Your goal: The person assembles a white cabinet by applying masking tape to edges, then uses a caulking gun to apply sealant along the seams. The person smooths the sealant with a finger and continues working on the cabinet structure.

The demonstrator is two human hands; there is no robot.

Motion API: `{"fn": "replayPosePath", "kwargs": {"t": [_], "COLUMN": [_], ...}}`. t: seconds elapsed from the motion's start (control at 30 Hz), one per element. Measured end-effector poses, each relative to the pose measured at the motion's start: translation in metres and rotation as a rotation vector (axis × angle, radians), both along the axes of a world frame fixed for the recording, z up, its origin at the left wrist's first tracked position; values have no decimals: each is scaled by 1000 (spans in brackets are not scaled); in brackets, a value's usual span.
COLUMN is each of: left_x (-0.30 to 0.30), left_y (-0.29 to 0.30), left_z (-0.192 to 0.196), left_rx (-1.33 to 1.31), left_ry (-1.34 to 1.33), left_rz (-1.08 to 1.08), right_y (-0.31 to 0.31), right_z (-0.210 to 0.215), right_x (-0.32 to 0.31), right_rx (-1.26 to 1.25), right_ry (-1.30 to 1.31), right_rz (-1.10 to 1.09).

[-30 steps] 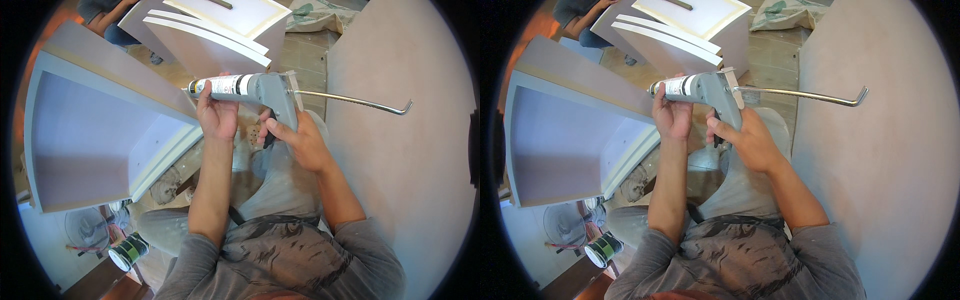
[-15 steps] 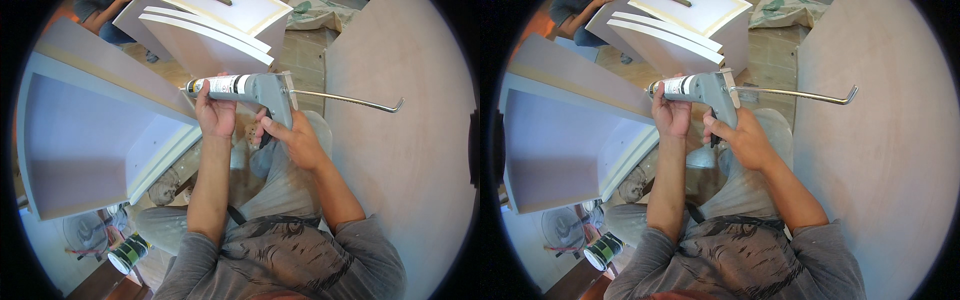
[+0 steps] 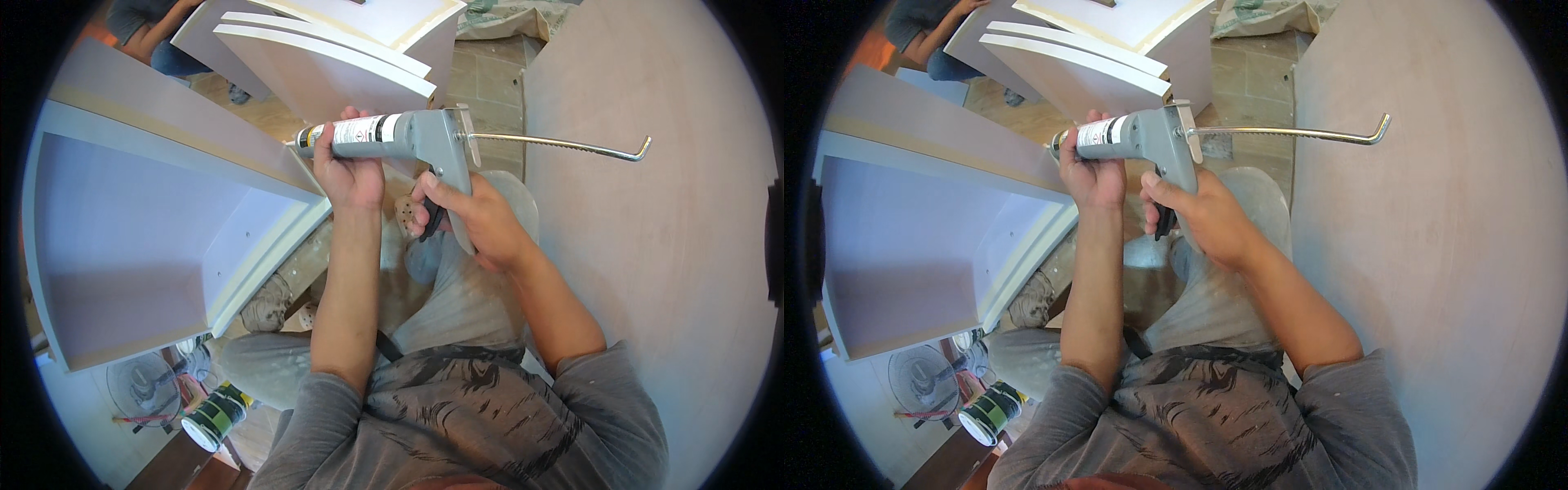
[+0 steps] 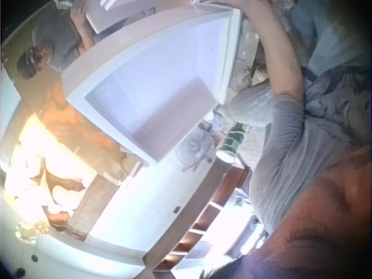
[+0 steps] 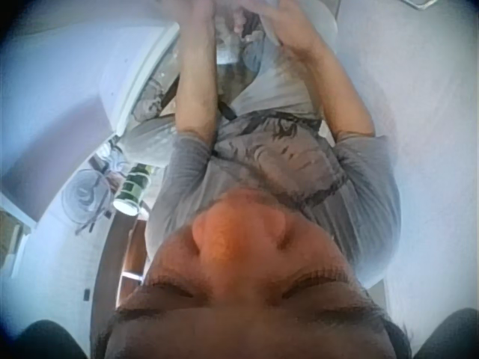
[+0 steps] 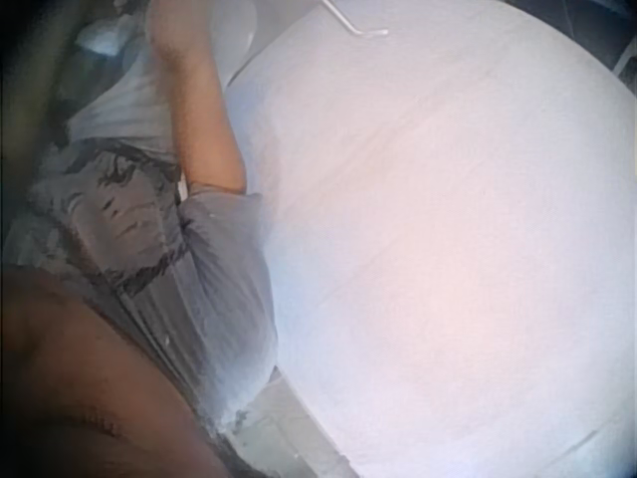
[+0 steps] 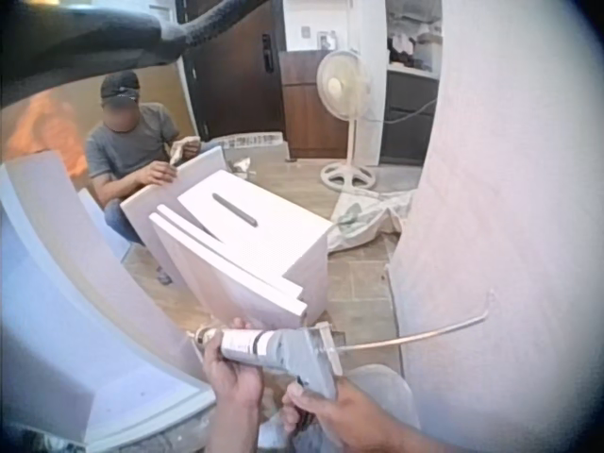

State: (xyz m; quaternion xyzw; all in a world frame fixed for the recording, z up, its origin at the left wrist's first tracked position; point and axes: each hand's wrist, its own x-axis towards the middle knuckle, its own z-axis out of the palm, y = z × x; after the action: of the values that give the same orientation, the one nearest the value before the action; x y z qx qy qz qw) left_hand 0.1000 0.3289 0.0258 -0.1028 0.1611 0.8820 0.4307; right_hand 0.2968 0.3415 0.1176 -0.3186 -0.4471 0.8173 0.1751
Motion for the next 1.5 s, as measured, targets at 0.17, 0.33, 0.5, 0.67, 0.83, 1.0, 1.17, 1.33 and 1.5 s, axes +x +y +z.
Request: {"fn": "replayPosePath", "kwargs": {"t": [0.17, 0.33, 0.5, 0.67, 0.83, 1.0, 1.17, 1.33, 1.5], "left_x": [-4, -6, -7, -4, -1, -1, -9, -8, -4], "left_y": [-2, -2, -3, -4, -5, -5, -3, -3, -6], "left_z": [-5, -3, -6, -5, -2, -4, -11, -4, -3], "left_rx": [55, 52, 66, 53, 48, 56, 49, 23, 36], "left_ry": [-13, -11, 10, 18, 16, 10, 59, 34, 53], "left_rz": [-25, -13, -48, -30, -33, -38, -35, -22, -32], "right_y": [-1, -1, 2, 2, 2, 2, 2, 3, 4], "right_z": [-4, 2, 2, 8, 10, 6, 4, 3, 7], "right_x": [-3, -9, -7, -5, -2, -1, -6, -8, -5], "right_rx": [-61, -9, 14, 30, 44, 49, 26, 14, -21], "right_ry": [80, 48, 2, -15, -23, -12, -20, -20, -4], "right_rz": [8, -61, -27, -15, -1, 5, -26, -20, -3]}}
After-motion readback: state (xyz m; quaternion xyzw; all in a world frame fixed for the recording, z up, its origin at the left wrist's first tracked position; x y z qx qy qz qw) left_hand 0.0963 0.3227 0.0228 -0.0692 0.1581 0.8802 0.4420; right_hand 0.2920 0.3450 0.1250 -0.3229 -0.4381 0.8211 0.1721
